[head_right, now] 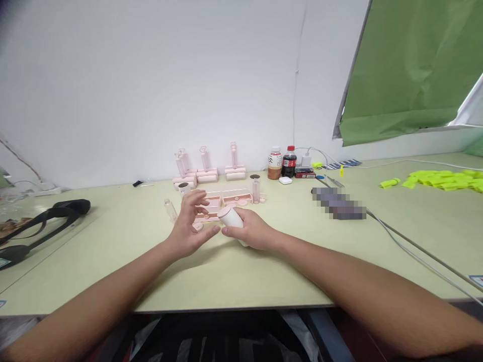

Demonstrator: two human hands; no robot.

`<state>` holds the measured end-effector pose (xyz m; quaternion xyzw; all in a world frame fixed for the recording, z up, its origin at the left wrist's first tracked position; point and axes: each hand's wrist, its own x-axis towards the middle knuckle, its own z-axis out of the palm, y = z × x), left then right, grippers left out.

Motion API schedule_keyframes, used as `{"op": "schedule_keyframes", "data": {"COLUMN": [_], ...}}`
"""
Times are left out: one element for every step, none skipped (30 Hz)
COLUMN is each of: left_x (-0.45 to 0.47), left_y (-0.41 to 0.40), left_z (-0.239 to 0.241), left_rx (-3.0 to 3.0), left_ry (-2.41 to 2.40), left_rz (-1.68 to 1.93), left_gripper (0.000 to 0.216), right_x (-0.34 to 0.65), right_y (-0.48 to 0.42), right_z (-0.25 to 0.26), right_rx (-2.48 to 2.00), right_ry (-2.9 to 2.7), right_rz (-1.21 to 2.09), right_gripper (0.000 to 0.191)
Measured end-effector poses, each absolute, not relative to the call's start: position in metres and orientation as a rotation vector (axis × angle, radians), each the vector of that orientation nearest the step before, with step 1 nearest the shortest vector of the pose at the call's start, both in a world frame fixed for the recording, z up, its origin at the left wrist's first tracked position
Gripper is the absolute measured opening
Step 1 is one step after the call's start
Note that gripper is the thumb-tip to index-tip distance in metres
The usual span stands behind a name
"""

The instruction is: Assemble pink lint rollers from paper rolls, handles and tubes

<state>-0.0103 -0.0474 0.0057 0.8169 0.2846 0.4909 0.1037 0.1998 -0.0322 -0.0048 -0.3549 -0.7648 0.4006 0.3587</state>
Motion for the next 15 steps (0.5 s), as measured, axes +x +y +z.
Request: {"op": "schedule_keyframes", "data": {"left_x": [-0.01,-0.009,-0.007,-0.006,-0.003,-0.001,0.001,0.004,0.005,0.006,0.006,0.005,0.003,0.0,-0.005], "left_y": [-0.047,-0.048,-0.049,-0.051,-0.054,-0.057,-0.06,-0.062,-0.064,-0.065,-0.065,-0.064,-0.062,-0.06,-0.058], "left_z": [0.005,0.005,0.005,0.006,0.006,0.006,0.006,0.005,0.005,0.004,0.004,0.004,0.006,0.009,0.012], "left_rx": [2.393,2.37,2.341,2.33,2.356,2.412,2.479,2.535,2.568,2.577,2.567,2.545,2.522,2.503,2.49], "left_ry": [0.842,0.851,0.871,0.885,0.874,0.837,0.784,0.729,0.69,0.684,0.713,0.765,0.83,0.911,1.014], "left_rz": [1.533,1.621,1.699,1.726,1.671,1.542,1.368,1.194,1.068,1.018,1.046,1.103,1.144,1.154,1.122], "left_gripper": [0.075,0.078,0.079,0.078,0.075,0.071,0.067,0.062,0.06,0.059,0.059,0.057,0.053,0.046,0.037], "right_x": [0.2,0.2,0.199,0.199,0.199,0.199,0.199,0.2,0.2,0.201,0.202,0.202,0.203,0.203,0.204], "right_y": [-0.032,-0.031,-0.031,-0.031,-0.032,-0.032,-0.033,-0.033,-0.034,-0.035,-0.035,-0.036,-0.036,-0.037,-0.037], "right_z": [-0.005,-0.004,-0.004,-0.004,-0.004,-0.004,-0.004,-0.003,-0.003,-0.002,-0.001,-0.001,0.0,0.0,0.0], "right_rx": [-0.932,-0.951,-0.966,-0.971,-0.964,-0.947,-0.927,-0.905,-0.889,-0.882,-0.886,-0.897,-0.912,-0.928,-0.946], "right_ry": [-1.937,-1.906,-1.881,-1.867,-1.861,-1.863,-1.87,-1.882,-1.896,-1.91,-1.921,-1.93,-1.935,-1.94,-1.943], "right_rz": [1.055,1.076,1.091,1.095,1.085,1.066,1.048,1.033,1.02,1.009,0.994,0.974,0.948,0.925,0.909], "right_gripper": [0.033,0.033,0.033,0.033,0.033,0.031,0.03,0.029,0.029,0.03,0.031,0.033,0.035,0.038,0.039]}}
